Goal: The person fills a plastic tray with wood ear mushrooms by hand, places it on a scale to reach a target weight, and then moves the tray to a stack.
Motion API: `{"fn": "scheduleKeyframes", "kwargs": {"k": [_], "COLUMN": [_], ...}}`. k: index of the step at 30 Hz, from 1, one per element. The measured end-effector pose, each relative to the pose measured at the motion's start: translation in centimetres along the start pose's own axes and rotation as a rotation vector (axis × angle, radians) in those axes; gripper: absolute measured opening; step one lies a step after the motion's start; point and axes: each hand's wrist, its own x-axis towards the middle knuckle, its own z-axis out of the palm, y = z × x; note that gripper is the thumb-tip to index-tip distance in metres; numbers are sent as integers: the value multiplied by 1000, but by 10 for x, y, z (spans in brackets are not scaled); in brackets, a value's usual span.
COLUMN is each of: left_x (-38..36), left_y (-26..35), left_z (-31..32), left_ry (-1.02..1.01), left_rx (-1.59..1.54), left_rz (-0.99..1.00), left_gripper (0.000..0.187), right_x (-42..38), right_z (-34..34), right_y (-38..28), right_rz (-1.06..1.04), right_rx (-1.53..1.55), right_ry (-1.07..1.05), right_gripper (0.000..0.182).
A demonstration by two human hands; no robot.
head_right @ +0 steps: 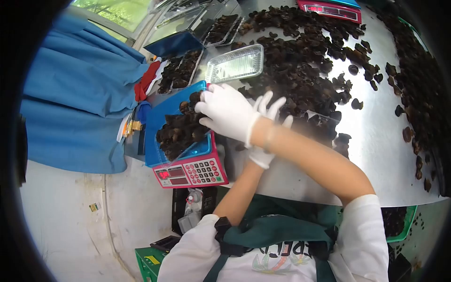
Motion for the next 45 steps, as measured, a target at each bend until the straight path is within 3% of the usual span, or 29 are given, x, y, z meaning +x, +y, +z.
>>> {"fn": "scheduleKeyframes", "kwargs": {"k": [3, 5, 9, 11, 13, 16, 17, 21, 23, 29, 35, 36, 45], "left_x": [-29, -46, -75, -87, -94, -99, -101, -103, -105, -105, -103, -102, -100], "left_y": [0, 2, 0, -6, -10, -15, -16, -18, -21, -24, -24, -24, -22], "left_z": [-17, -33, -55, -57, -56, -51, -49, -46, -43, -41, -41, -41, -44], "left_ry": [-28, -148, -43, -5, 26, 27, 28, 24, 18, 8, 21, 21, 11], "left_rx": [-110, -224, -190, -239, -281, -312, -314, -318, -319, -336, -356, -362, -354], "left_rz": [-44, -174, -142, -181, -210, -237, -239, -263, -292, -345, -353, -361, -355], "left_gripper": [42, 38, 32, 31, 33, 34, 34, 33, 32, 27, 23, 23, 20], "right_x": [15, 21, 6, -18, -57, -103, -114, -71, -44, 13, 24, 22, 15], "right_z": [28, 23, -43, -81, -97, -117, -120, -112, -91, -8, 10, 9, 4], "right_y": [10, 12, 12, 13, 32, 48, 47, 25, 16, 21, 37, 33, 20], "right_rz": [43, 39, 220, 343, 336, 396, 460, 457, 362, 50, -7, 80, 128], "right_rx": [-79, 72, 207, 110, 20, -117, -170, -108, -64, -27, -6, 34, 105], "right_ry": [-193, -29, 169, 50, -106, -568, -606, -475, -364, -161, -191, -231, -273], "right_gripper": [14, 10, 10, 9, 7, 11, 15, 16, 11, 29, 17, 13, 11]}}
